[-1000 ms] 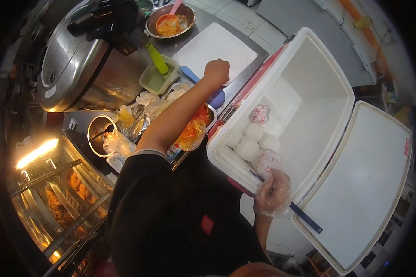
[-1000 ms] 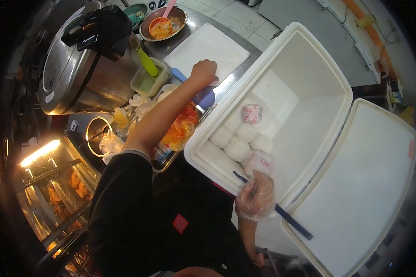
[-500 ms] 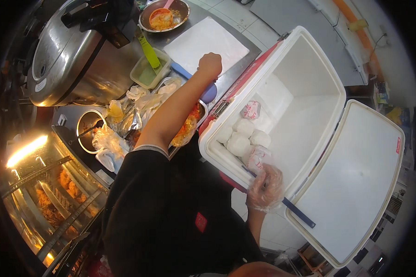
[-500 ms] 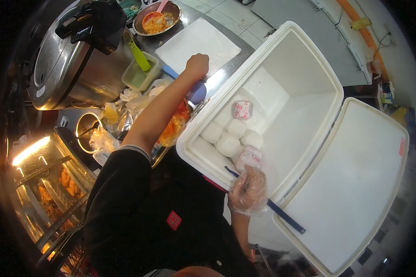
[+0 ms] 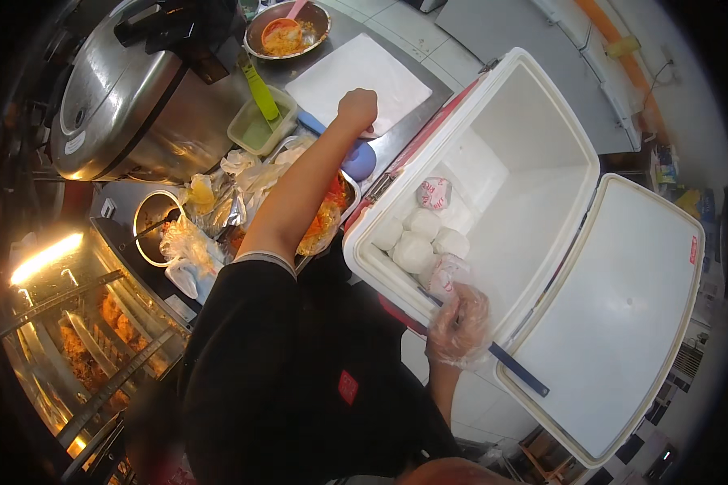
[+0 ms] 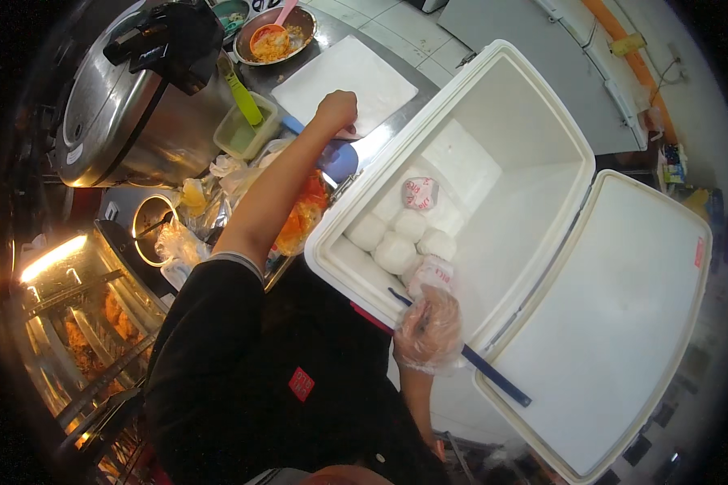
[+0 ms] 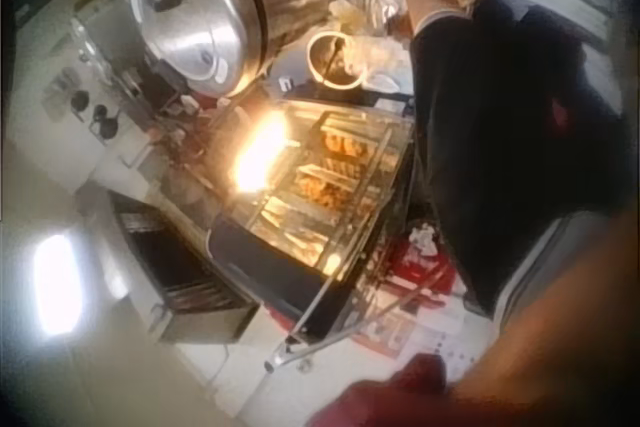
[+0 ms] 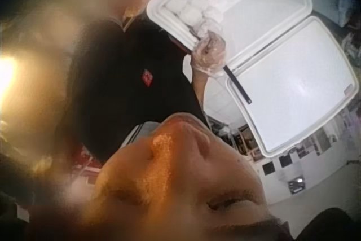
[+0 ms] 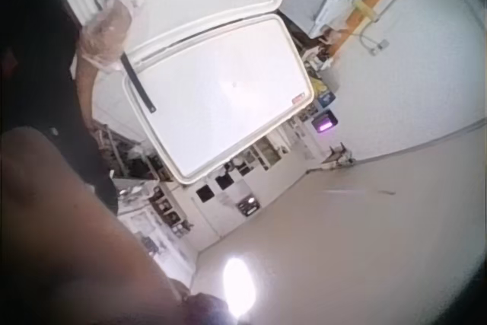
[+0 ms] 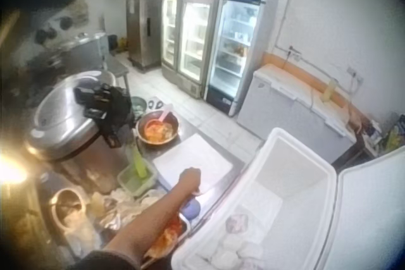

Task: The person packs cooked food into a takeaway box, adds a receipt, and places the box into a branded paper bag. They then add a small packet and a receipt into the bag, seal it, and place it on the counter.

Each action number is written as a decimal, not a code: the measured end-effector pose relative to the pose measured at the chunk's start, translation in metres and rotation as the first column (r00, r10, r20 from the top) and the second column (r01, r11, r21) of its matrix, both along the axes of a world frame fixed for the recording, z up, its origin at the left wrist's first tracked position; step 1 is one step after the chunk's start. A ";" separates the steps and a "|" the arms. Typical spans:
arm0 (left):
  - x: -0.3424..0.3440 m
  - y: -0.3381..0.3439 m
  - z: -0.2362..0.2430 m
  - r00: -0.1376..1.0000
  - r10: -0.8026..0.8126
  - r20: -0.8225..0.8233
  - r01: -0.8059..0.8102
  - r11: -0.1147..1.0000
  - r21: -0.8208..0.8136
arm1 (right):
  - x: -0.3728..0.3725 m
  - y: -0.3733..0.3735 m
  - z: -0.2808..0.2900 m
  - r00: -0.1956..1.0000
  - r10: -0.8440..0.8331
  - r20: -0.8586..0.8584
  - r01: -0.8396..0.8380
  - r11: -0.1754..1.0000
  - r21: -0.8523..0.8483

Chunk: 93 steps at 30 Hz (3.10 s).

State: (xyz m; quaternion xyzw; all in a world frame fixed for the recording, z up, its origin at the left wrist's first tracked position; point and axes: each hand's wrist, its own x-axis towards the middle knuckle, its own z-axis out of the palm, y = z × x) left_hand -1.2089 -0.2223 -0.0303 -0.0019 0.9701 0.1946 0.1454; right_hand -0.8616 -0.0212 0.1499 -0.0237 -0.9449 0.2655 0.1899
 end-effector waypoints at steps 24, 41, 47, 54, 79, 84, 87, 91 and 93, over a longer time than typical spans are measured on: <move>-0.002 -0.020 -0.007 0.986 -0.160 0.050 0.161 0.987 -0.028 | 0.000 0.002 -0.001 0.999 0.022 -0.036 -0.021 0.999 0.037; 0.053 -0.056 0.171 0.474 0.292 -0.831 0.187 0.889 0.419 | 0.005 0.004 -0.012 0.996 -0.046 -0.082 0.037 0.994 -0.103; 0.129 -0.038 0.245 0.280 0.478 -0.833 0.228 0.810 0.541 | 0.006 0.006 -0.006 0.980 0.020 -0.200 -0.036 0.996 -0.076; 0.226 -0.018 0.277 0.236 0.680 -0.695 0.380 0.593 0.710 | 0.016 0.015 0.005 0.958 0.190 -0.216 -0.207 0.977 -0.060; 0.739 0.030 0.216 0.586 0.805 0.091 0.259 -0.293 0.920 | 0.145 0.008 0.031 0.451 0.892 0.038 -0.446 0.262 -0.856; 0.827 0.071 0.207 0.248 0.961 0.120 -0.232 -0.062 0.971 | 0.198 -0.041 0.020 0.297 0.955 0.007 -0.508 0.164 -0.846; 0.870 0.074 0.216 -0.018 0.983 0.184 -0.282 -0.181 0.942 | 0.246 -0.066 0.029 0.234 0.972 0.027 -0.538 0.153 -0.829; 0.955 0.080 0.217 -0.187 0.979 -0.076 -0.196 0.039 0.980 | 0.311 -0.092 0.037 0.005 0.996 -0.093 -0.478 -0.079 -0.875; 1.013 0.087 0.207 -0.172 0.977 -0.124 -0.253 0.078 0.964 | 0.330 -0.098 0.023 -0.101 0.983 -0.150 -0.500 -0.181 -0.847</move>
